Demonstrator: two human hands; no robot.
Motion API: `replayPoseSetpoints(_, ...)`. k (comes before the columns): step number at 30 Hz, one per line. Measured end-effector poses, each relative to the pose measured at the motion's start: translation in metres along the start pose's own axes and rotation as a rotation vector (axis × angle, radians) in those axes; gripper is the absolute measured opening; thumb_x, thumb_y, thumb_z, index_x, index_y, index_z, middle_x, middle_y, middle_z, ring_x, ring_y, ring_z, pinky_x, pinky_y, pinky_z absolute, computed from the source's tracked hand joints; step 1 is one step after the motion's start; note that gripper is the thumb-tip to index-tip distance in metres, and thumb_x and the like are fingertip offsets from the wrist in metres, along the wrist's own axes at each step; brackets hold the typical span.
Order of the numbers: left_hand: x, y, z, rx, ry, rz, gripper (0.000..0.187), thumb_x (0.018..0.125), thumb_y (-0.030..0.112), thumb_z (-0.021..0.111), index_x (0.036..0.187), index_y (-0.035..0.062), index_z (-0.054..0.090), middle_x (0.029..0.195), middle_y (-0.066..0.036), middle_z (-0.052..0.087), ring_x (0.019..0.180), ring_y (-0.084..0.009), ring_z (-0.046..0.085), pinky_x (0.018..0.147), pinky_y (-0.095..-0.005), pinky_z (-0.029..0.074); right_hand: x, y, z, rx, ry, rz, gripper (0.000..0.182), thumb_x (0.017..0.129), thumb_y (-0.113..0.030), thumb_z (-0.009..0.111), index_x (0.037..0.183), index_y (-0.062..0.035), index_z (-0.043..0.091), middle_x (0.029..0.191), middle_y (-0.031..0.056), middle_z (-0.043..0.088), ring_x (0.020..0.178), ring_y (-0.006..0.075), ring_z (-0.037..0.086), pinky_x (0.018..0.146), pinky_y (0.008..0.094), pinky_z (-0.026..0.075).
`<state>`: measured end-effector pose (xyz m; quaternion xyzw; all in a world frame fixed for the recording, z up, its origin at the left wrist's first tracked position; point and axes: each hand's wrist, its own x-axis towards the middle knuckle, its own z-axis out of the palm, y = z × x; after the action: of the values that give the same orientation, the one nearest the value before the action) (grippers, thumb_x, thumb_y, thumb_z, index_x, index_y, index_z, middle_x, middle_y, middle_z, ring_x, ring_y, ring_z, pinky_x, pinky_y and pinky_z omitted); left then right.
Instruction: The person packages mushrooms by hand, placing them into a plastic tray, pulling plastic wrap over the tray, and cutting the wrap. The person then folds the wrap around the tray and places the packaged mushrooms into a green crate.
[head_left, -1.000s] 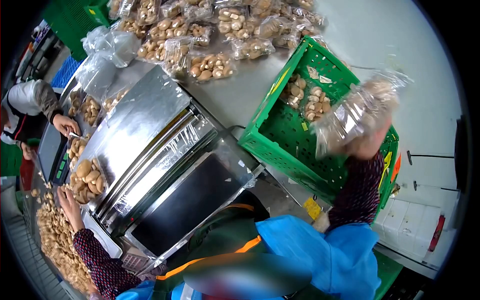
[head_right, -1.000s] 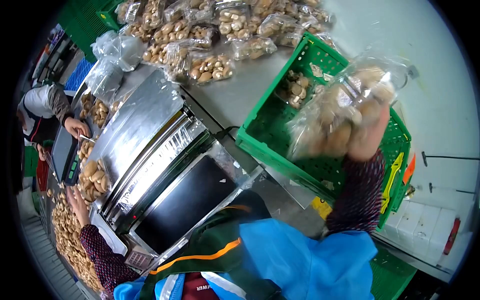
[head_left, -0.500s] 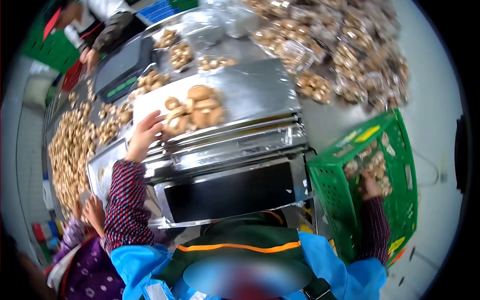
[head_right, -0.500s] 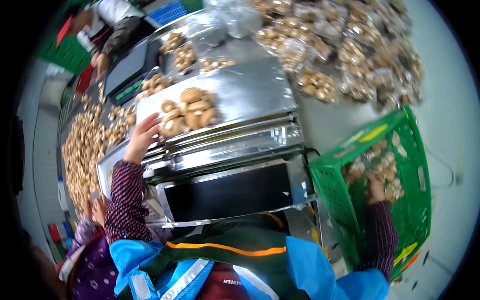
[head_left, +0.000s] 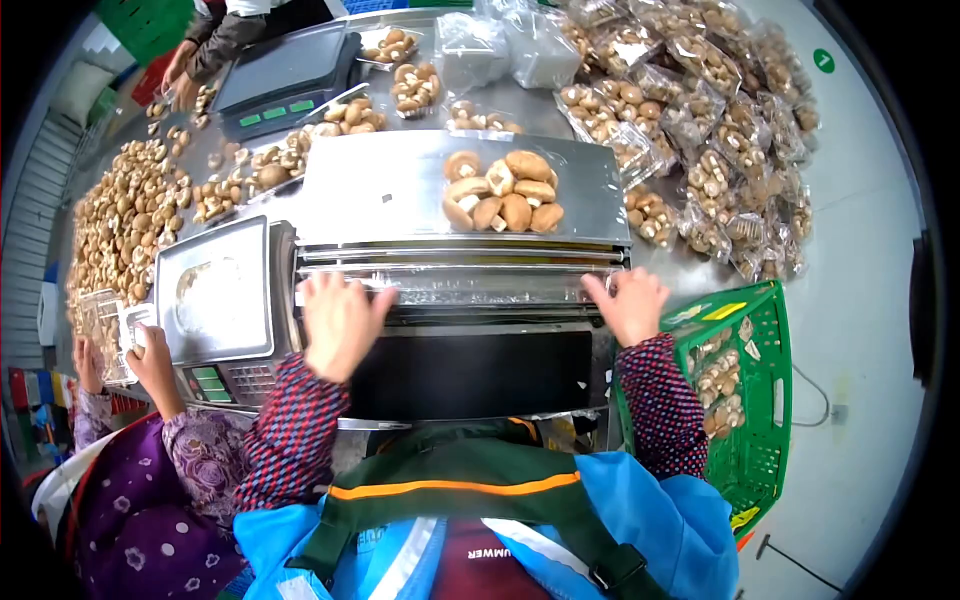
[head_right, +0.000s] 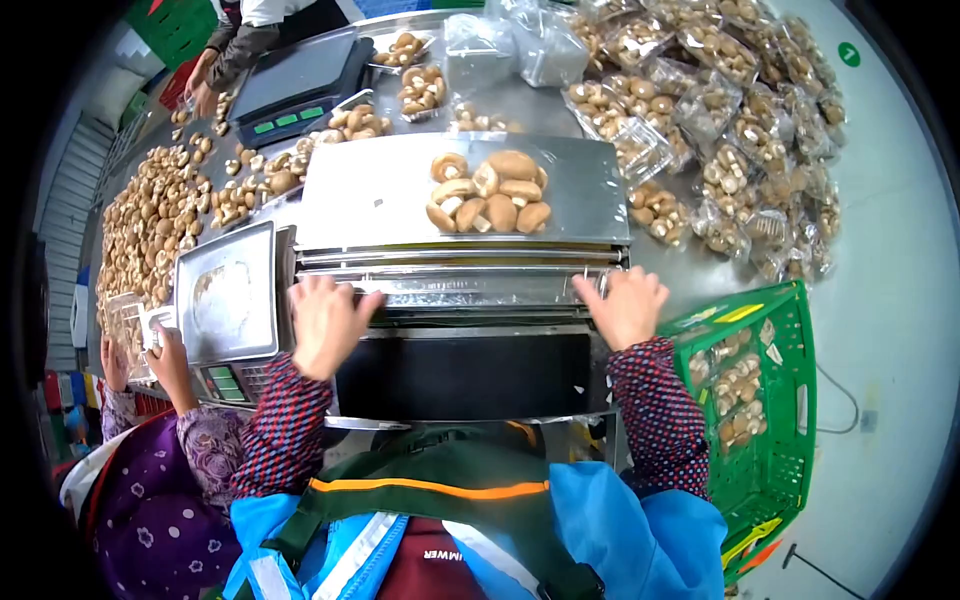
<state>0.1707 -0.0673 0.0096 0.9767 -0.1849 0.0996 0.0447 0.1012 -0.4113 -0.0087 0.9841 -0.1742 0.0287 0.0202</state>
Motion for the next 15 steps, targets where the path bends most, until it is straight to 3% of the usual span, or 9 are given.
replayPoseSetpoints(3, 0.019, 0.000, 0.038, -0.320, 0.061, 0.030, 0.034, 0.073, 0.036, 0.066, 0.064, 0.0026, 0.062, 0.063, -0.011, 0.057, 0.068, -0.0277, 0.054, 0.066, -0.0407, 0.040, 0.009, -0.007, 0.022, 0.380, -0.014, -0.037, 0.035, 0.076, -0.039, 0.063, 0.074, -0.0051, 0.065, 0.071, 0.0100, 0.058, 0.071, 0.0256, 0.055, 0.067, 0.0369, 0.039)
replayPoseSetpoints(5, 0.030, -0.012, 0.037, -0.648, -0.160, -0.099, 0.026, 0.075, 0.025, 0.063, 0.066, 0.0006, 0.061, 0.061, -0.012, 0.059, 0.056, -0.0275, 0.055, 0.056, -0.0369, 0.043, 0.011, 0.003, 0.015, 0.712, -0.097, 0.050, 0.027, 0.078, -0.028, 0.062, 0.069, -0.0027, 0.061, 0.059, 0.0078, 0.054, 0.056, 0.0206, 0.053, 0.053, 0.0330, 0.038)
replayPoseSetpoints(7, 0.025, -0.033, 0.008, -0.949, -0.317, -0.157, 0.024, 0.077, 0.017, 0.057, 0.061, -0.0002, 0.055, 0.051, -0.004, 0.051, 0.046, -0.0145, 0.046, 0.047, -0.0280, 0.039, -0.004, 0.019, 0.003, 1.150, -0.358, 0.202, 0.021, 0.082, -0.017, 0.060, 0.066, -0.0034, 0.055, 0.052, -0.0024, 0.043, 0.047, 0.0066, 0.041, 0.042, 0.0254, 0.030)
replayPoseSetpoints(9, 0.008, -0.036, -0.034, -1.364, -0.729, -0.707, 0.025, 0.083, 0.022, 0.056, 0.064, 0.0093, 0.047, 0.052, 0.007, 0.039, 0.044, -0.0052, 0.032, 0.040, -0.0230, 0.027, -0.034, 0.020, -0.031, 1.775, -0.655, 0.508, 0.020, 0.086, -0.012, 0.055, 0.070, -0.0099, 0.043, 0.054, -0.0071, 0.034, 0.041, 0.0020, 0.027, 0.037, 0.0192, 0.019)
replayPoseSetpoints(10, -0.017, -0.049, -0.032, -1.796, -0.758, -0.644, 0.024, 0.086, 0.023, 0.055, 0.068, 0.0115, 0.044, 0.053, 0.007, 0.033, 0.042, -0.0045, 0.029, 0.037, -0.0200, 0.024, -0.047, 0.029, -0.037, 1.929, -0.728, 0.529, 0.024, 0.089, -0.014, 0.051, 0.067, -0.0111, 0.039, 0.054, -0.0061, 0.032, 0.040, 0.0036, 0.027, 0.037, 0.0204, 0.020)
replayPoseSetpoints(12, -0.041, -0.046, -0.036, -2.407, -0.961, -0.896, 0.025, 0.089, 0.016, 0.046, 0.065, 0.0125, 0.040, 0.054, 0.005, 0.029, 0.040, -0.0042, 0.027, 0.033, -0.0178, 0.021, -0.064, 0.037, -0.059, 2.168, -0.979, 0.574, 0.035, 0.093, -0.024, 0.041, 0.060, -0.0129, 0.032, 0.052, -0.0040, 0.028, 0.039, 0.0062, 0.027, 0.037, 0.0213, 0.022)
replayPoseSetpoints(13, -0.047, -0.054, -0.034, -2.458, -1.156, -0.566, 0.025, 0.089, 0.020, 0.048, 0.066, 0.0118, 0.041, 0.057, 0.002, 0.036, 0.041, -0.0068, 0.033, 0.031, -0.0209, 0.023, -0.066, 0.044, -0.065, 2.392, -1.138, 0.431, 0.037, 0.093, -0.023, 0.038, 0.057, -0.0135, 0.032, 0.053, -0.0035, 0.034, 0.040, 0.0068, 0.032, 0.037, 0.0196, 0.025)
replayPoseSetpoints(14, -0.036, -0.051, -0.046, -2.807, -1.614, -0.930, 0.024, 0.089, 0.022, 0.046, 0.068, 0.0107, 0.042, 0.063, 0.000, 0.040, 0.049, -0.0096, 0.039, 0.037, -0.0233, 0.029, -0.060, 0.057, -0.056, 2.868, -1.537, 0.125, 0.034, 0.092, -0.021, 0.038, 0.059, -0.0121, 0.038, 0.055, -0.0017, 0.043, 0.041, 0.0074, 0.038, 0.037, 0.0183, 0.028)
replayPoseSetpoints(15, -0.013, -0.046, -0.067, -3.044, -2.124, -1.382, 0.024, 0.090, 0.024, 0.045, 0.070, 0.0096, 0.044, 0.069, -0.001, 0.045, 0.057, -0.0124, 0.044, 0.042, -0.0257, 0.034, -0.051, 0.071, -0.055, 3.061, -1.342, 0.051, 0.028, 0.090, -0.021, 0.040, 0.063, -0.0115, 0.040, 0.058, -0.0005, 0.045, 0.044, 0.0109, 0.041, 0.038, 0.0233, 0.031)
